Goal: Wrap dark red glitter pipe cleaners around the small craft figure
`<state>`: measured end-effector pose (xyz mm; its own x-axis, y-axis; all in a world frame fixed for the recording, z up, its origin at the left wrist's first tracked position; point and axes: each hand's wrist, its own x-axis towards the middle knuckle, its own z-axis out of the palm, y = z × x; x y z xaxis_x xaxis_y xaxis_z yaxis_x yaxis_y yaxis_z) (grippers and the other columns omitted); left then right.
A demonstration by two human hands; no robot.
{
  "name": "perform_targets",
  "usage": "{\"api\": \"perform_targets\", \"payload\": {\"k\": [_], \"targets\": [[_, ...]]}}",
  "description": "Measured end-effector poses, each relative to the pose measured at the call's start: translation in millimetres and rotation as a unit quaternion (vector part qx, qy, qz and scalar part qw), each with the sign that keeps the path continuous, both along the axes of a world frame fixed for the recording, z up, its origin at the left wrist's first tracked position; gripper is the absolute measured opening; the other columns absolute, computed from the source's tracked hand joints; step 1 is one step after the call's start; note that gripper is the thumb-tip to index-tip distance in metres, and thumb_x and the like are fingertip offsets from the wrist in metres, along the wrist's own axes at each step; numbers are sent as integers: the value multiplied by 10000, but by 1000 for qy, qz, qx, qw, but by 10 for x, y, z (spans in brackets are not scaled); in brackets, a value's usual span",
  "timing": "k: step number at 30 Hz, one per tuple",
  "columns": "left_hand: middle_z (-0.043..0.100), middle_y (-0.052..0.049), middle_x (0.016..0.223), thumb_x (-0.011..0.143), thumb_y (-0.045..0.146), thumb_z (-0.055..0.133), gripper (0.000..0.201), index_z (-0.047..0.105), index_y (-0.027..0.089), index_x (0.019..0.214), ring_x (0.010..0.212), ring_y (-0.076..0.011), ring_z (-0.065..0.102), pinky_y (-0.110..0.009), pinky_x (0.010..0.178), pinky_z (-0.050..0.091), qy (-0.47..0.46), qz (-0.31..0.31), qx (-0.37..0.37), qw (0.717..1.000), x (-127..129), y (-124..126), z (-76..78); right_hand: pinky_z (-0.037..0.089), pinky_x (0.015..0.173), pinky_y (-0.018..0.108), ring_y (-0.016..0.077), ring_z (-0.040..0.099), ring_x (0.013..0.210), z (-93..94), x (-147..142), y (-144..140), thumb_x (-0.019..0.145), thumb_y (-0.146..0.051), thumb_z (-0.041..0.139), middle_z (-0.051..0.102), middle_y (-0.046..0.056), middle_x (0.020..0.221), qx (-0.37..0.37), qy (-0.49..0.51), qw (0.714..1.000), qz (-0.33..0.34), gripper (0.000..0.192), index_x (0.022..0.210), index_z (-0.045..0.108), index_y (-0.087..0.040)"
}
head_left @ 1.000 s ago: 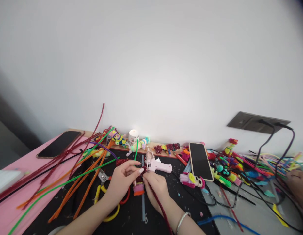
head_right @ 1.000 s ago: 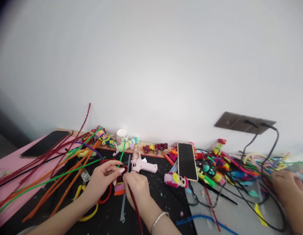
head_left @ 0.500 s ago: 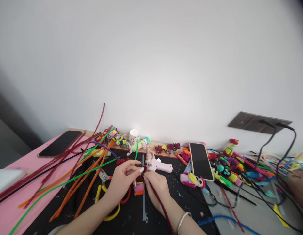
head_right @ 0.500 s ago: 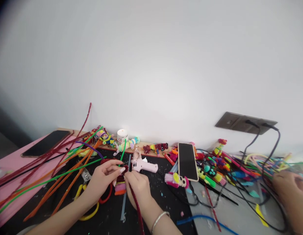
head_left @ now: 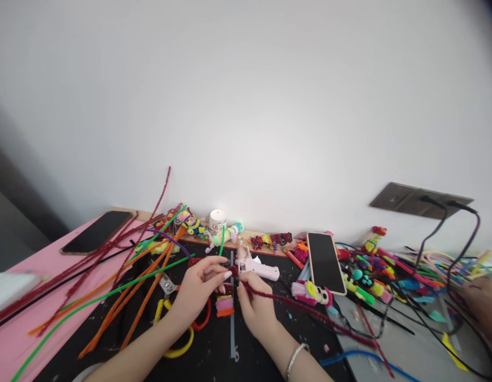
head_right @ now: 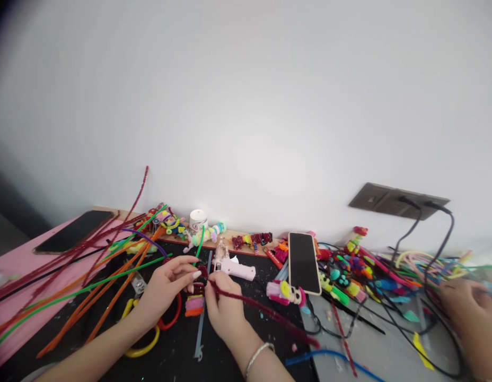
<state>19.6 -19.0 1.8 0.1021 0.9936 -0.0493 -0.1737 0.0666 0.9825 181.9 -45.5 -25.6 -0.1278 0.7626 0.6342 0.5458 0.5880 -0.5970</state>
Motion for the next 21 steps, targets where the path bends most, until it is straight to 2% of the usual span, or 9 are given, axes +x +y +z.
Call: {"api": "perform_targets", "payload": {"k": [5,11,21], "targets": [[703,12,703,692,278,789,324,672,158,969,497,-126,623,-255,525,516,-10,-35,6,999,-8,5,-35,456,559,267,174,580,585,-28,-6,15,965,-170,417,611,13,686,-32,27,999,-9,207,841,580,-199],[693,12,737,712,272,773,306,671,162,978,498,-119,624,-254,523,516,-2,-45,20,999,-13,3,-58,446,557,271,177,572,584,-34,-10,13,981,-187,411,607,9,678,-36,40,998,-15,217,853,585,-198],[769,-84,920,692,342,780,360,678,164,988,531,-147,659,-290,557,551,16,-32,12,999,-32,23,9,447,547,276,181,571,575,-14,-12,29,985,-192,422,603,3,665,-25,53,998,-23,212,833,568,-213]]}}
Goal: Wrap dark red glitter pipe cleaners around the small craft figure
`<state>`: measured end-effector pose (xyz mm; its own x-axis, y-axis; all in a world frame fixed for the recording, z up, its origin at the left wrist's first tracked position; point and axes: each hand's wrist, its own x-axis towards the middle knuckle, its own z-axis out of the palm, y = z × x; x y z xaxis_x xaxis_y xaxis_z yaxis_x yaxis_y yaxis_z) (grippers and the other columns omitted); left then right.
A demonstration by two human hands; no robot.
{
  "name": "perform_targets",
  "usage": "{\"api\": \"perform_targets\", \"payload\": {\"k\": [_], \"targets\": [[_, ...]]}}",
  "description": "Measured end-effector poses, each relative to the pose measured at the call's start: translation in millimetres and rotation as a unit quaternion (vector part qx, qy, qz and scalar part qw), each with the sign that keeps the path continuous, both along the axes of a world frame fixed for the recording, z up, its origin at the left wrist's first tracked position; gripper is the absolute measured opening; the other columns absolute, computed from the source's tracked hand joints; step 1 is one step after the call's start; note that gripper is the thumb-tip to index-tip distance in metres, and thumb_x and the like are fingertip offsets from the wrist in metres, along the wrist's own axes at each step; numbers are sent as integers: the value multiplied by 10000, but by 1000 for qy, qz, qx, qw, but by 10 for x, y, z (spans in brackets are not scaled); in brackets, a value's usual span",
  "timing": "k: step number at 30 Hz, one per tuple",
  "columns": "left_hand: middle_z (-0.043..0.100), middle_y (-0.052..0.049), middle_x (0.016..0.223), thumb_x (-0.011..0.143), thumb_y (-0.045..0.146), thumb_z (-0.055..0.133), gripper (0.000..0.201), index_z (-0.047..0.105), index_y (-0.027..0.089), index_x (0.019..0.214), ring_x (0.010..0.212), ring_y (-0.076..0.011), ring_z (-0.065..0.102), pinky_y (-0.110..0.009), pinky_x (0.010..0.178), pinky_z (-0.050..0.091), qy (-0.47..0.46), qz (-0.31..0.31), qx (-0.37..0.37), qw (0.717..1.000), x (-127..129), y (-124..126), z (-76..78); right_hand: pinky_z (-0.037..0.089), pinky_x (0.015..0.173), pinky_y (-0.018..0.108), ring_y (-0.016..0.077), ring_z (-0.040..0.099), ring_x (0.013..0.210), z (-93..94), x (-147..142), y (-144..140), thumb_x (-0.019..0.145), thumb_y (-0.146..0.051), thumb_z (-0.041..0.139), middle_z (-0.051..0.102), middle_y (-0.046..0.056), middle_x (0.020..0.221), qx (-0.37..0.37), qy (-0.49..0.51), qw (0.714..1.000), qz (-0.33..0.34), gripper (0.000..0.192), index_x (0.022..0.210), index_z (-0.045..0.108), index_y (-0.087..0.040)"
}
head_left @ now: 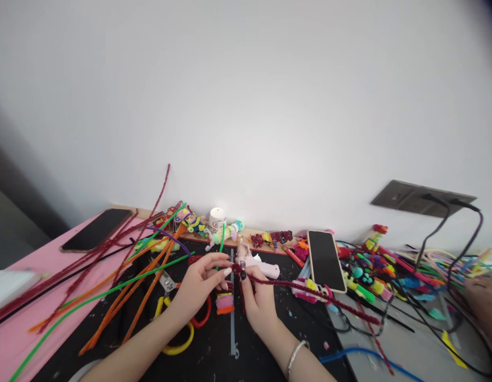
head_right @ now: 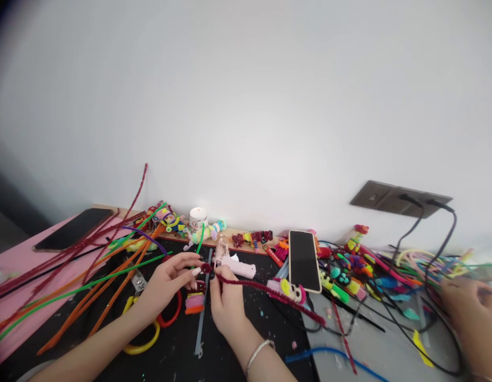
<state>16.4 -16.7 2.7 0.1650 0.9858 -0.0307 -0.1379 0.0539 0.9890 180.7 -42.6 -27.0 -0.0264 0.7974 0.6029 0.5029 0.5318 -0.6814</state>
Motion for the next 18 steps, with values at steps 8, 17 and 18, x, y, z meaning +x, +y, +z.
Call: {"api": "perform_targets", "payload": {"k": [8,17,18], "targets": [[780,-78,857,778,511,713,359,685,163,865,517,-141,650,-263,547,524,-22,43,-16,999,-12,3,24,464,548,265,171,573,568,22,-2,-4,972,-188,437,584,-8,654,3,-2,1000,-2,192,827,560,-211],[639,31,507,691,446,820,334,622,179,657,489,-128,578,-228,549,458,-16,73,-18,997,-41,36,-5,472,548,276,176,564,566,41,-2,1,988,-218,435,589,-3,641,12,-4,1000,-6,214,827,576,-213],[631,38,498,678,436,828,343,596,186,637,482,-126,572,-229,547,457,-14,75,-19,997,-41,40,-9,471,548,277,177,562,568,41,-1,1,986,-217,438,587,-3,640,13,-4,1000,-7,213,823,575,-214]]}}
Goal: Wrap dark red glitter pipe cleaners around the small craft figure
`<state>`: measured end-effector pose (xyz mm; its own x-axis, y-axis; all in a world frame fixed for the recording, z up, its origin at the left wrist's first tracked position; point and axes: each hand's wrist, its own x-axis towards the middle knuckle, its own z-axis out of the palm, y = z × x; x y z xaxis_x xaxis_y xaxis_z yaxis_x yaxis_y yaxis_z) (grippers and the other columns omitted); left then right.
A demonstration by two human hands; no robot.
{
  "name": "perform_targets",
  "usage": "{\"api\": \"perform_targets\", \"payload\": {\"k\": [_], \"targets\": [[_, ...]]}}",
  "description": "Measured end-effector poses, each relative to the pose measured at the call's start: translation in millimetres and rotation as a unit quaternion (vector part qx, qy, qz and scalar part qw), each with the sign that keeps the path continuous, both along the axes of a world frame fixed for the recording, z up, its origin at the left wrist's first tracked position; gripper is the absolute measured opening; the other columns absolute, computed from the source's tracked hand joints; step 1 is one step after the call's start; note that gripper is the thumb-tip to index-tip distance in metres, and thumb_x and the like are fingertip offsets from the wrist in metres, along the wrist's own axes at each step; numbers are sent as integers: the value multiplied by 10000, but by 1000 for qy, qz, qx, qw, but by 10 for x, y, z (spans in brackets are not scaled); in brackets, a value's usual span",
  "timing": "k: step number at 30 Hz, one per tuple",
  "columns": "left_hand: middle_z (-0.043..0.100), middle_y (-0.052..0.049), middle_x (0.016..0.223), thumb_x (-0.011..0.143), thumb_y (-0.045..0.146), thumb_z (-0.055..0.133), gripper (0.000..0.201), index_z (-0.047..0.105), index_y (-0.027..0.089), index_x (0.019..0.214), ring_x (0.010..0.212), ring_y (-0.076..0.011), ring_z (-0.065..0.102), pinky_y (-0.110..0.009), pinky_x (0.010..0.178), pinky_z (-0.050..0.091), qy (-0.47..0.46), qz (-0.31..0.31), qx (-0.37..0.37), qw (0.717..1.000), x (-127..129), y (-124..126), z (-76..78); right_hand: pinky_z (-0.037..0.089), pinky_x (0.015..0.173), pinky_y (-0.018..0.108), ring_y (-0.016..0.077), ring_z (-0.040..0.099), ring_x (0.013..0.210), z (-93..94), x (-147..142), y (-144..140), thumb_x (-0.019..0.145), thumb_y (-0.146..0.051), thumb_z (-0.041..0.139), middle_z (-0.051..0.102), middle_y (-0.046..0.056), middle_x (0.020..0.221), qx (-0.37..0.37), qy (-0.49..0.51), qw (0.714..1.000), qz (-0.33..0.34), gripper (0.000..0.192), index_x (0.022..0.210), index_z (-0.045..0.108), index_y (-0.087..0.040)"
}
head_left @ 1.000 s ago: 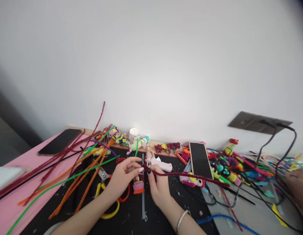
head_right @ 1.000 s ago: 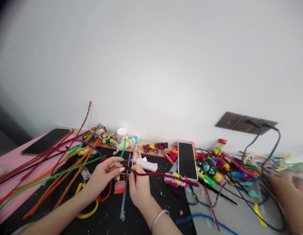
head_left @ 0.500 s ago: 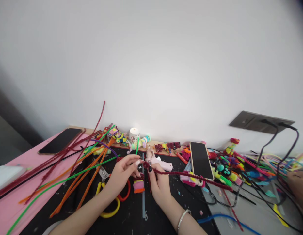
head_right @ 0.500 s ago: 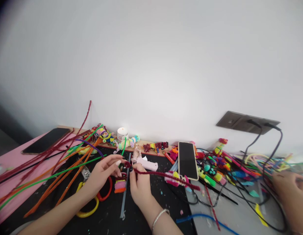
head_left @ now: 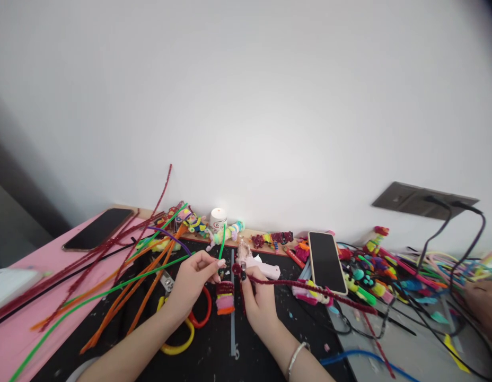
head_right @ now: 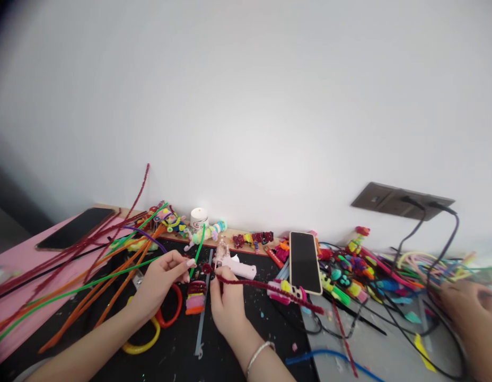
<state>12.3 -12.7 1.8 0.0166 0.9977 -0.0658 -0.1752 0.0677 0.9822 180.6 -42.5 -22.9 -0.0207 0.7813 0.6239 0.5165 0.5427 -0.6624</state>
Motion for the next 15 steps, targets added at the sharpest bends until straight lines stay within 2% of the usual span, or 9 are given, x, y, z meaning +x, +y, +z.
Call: {"api": "perform_targets", "payload": {"k": [5,9,15], "targets": [[622,49,470,657,408,825,370,514,210,624,454,-126,566,-231,526,445,13,-6,0,1000,20,16,-3,464,560,278,177,562,571,-4,1,1,980,-199,437,588,-3,647,5,-1,1000,-3,210,819,569,-219],[555,101,433,645,381,831,447,408,238,667,407,-122,555,-221,491,423,-5,0,10,1000,46,14,24,460,569,280,181,567,581,-3,5,3,982,-198,440,590,-3,653,3,-3,1000,-1,206,819,564,-221],[575,119,534,729,384,762,353,485,220,873,370,-83,506,-198,448,391,-14,-23,36,999,49,-5,52,437,560,277,179,558,575,-8,7,7,975,-193,439,574,-7,645,-3,-6,1000,-5,211,806,563,-215]]}}
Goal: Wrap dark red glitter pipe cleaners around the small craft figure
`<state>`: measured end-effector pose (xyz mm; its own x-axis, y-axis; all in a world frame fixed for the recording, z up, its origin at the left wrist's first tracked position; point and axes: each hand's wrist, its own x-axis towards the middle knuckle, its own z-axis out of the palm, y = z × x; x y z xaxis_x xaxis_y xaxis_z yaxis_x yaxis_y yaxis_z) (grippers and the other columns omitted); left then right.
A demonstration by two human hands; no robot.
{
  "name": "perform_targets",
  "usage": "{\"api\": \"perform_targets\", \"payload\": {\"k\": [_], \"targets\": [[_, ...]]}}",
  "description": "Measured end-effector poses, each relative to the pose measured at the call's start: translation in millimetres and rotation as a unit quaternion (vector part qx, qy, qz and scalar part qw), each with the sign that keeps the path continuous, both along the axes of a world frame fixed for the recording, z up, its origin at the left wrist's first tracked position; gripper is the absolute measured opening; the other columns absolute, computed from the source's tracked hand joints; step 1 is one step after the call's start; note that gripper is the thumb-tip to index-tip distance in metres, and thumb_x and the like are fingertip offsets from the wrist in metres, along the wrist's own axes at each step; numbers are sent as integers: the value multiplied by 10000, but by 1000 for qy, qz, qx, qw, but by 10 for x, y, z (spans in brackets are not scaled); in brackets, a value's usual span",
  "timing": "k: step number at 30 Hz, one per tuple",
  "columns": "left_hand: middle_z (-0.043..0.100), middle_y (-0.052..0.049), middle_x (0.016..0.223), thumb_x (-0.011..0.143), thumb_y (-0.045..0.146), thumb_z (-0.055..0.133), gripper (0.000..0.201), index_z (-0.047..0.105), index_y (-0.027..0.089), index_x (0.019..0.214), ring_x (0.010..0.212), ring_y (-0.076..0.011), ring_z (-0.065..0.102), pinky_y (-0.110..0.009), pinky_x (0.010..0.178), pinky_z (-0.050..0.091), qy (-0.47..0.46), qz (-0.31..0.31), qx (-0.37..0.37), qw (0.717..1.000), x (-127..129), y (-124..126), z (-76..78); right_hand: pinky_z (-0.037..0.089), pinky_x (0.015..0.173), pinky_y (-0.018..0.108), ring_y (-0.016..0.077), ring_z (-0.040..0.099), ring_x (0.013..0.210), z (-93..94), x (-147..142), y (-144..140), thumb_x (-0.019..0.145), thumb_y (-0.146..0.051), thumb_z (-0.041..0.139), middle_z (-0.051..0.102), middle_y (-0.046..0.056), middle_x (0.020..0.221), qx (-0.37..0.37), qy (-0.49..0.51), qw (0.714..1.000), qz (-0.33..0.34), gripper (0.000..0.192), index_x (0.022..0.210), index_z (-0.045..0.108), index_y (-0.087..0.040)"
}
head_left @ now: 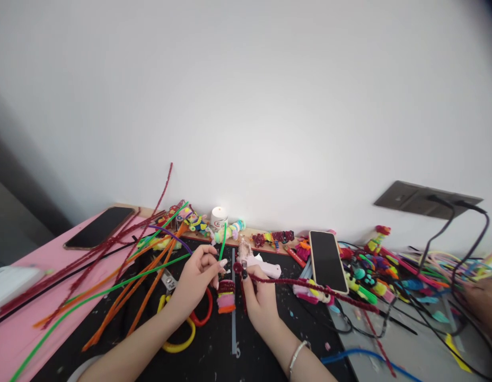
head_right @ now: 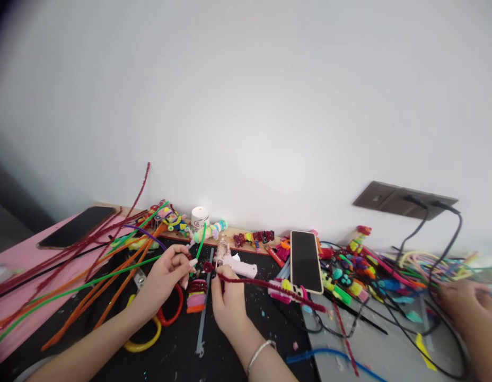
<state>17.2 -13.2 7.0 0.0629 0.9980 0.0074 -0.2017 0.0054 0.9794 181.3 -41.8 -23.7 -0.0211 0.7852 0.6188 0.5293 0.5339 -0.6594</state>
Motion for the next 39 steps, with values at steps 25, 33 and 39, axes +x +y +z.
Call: {"api": "perform_targets", "payload": {"k": [25,33,39], "targets": [[577,64,553,802,406,667,301,607,175,987,537,-138,549,-245,557,440,60,6,0,998,-59,27,-93,426,570,270,176,555,583,-7,4,-10,980,-187,426,580,-6,652,-29,18,999,15,234,786,553,-220],[593,57,554,767,394,696,332,617,168,996,524,-139,549,-250,549,444,52,2,-5,999,-56,37,-104,416,572,265,170,546,590,-13,13,-12,980,-191,435,571,-6,650,-22,11,1000,9,224,801,568,-206],[683,8,782,745,384,733,271,614,175,869,466,-89,540,-242,499,430,3,17,4,1000,-30,26,-58,416,573,263,167,541,586,-5,10,-8,979,-193,427,567,-5,645,-27,8,1000,12,235,792,569,-203]]}}
